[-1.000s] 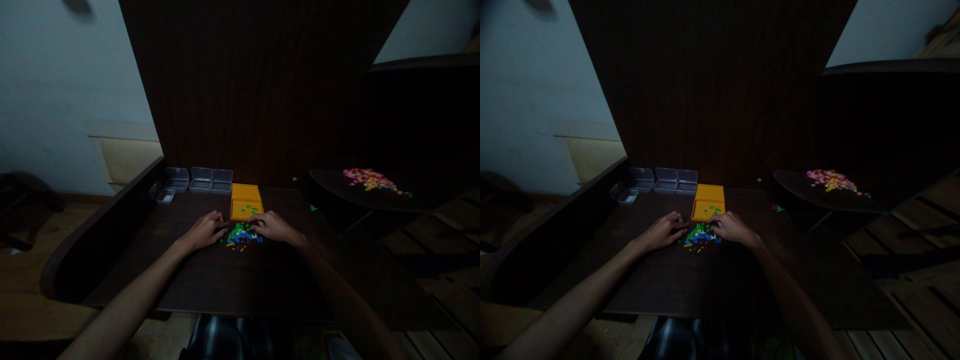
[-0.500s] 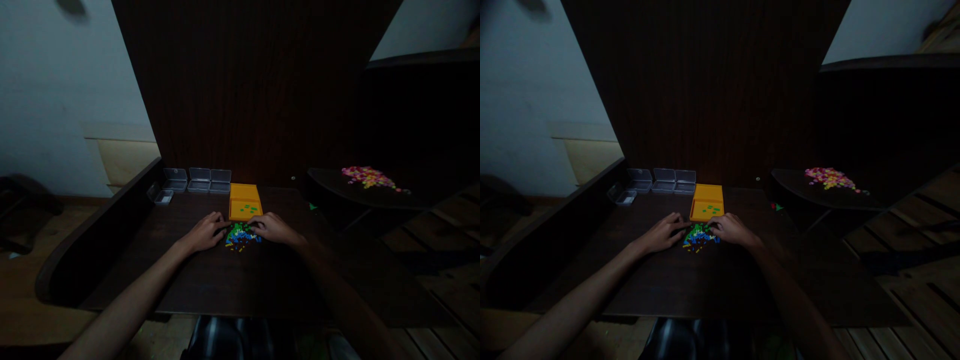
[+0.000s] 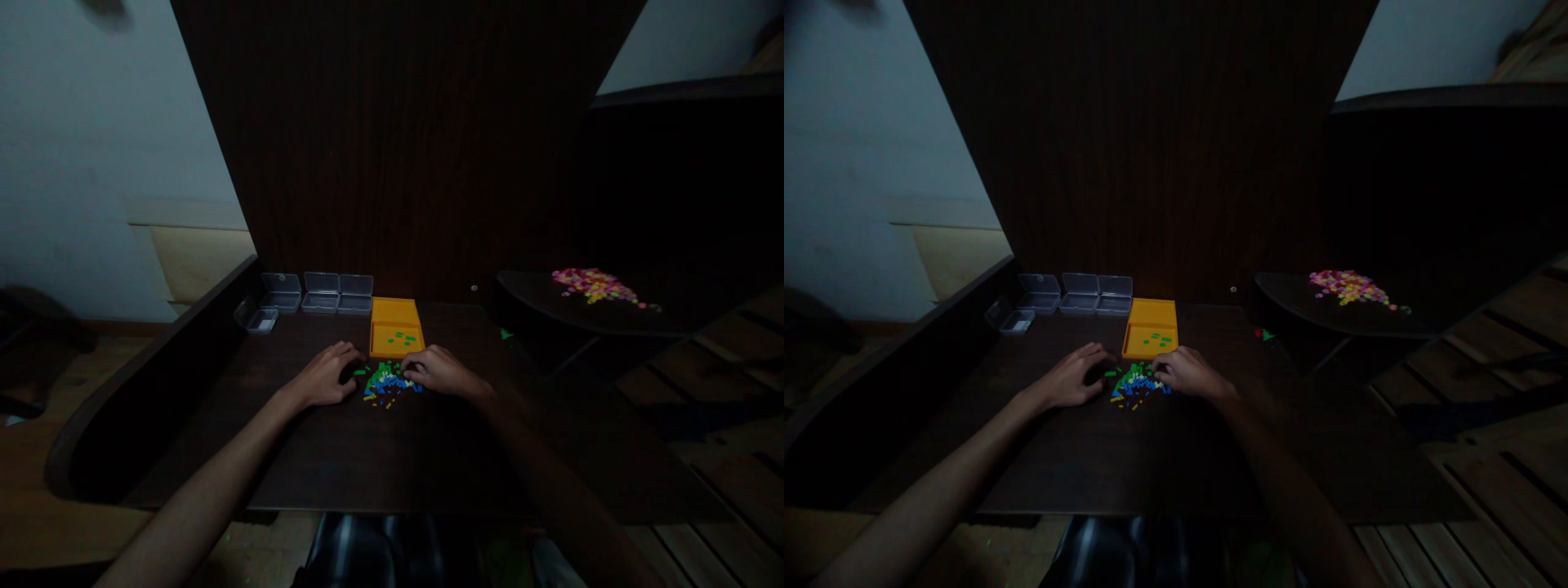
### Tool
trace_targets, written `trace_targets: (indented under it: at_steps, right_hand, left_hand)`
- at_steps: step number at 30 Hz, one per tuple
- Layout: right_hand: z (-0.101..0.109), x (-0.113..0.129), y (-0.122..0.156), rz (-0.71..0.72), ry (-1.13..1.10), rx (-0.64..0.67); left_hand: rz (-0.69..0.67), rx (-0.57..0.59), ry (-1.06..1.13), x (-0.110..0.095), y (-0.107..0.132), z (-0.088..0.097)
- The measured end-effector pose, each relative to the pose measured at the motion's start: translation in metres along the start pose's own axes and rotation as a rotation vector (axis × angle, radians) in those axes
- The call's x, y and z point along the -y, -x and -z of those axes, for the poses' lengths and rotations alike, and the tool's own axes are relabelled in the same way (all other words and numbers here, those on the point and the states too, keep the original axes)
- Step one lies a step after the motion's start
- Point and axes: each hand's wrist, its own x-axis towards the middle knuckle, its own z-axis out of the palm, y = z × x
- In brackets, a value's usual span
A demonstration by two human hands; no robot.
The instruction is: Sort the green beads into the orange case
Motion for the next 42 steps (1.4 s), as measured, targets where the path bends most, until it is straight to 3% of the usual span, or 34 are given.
trace_targets:
  at_steps: [16,22,28,42]
  right_hand:
    - [-0.001,-0.001,0.000,0.016,-0.007,0.030]
    - [0.000,0.001,0.000,0.047,0.019,0.018]
    - [0.007,0.001,0.002,-0.009,0.023,-0.006]
    - [0.003,-0.004,0.001,-0.014,0.033,-0.003]
  left_hand:
    - [-0.004,-0.016,0.115,0.001,0.000,0.001]
    - [0.022,0.012,0.066,0.005,0.001,0.009]
    - [-0.032,0.049,0.035,0.014,0.003,0.012]
    - [-0.036,-0.003,0.082,0.022,0.001,0.002]
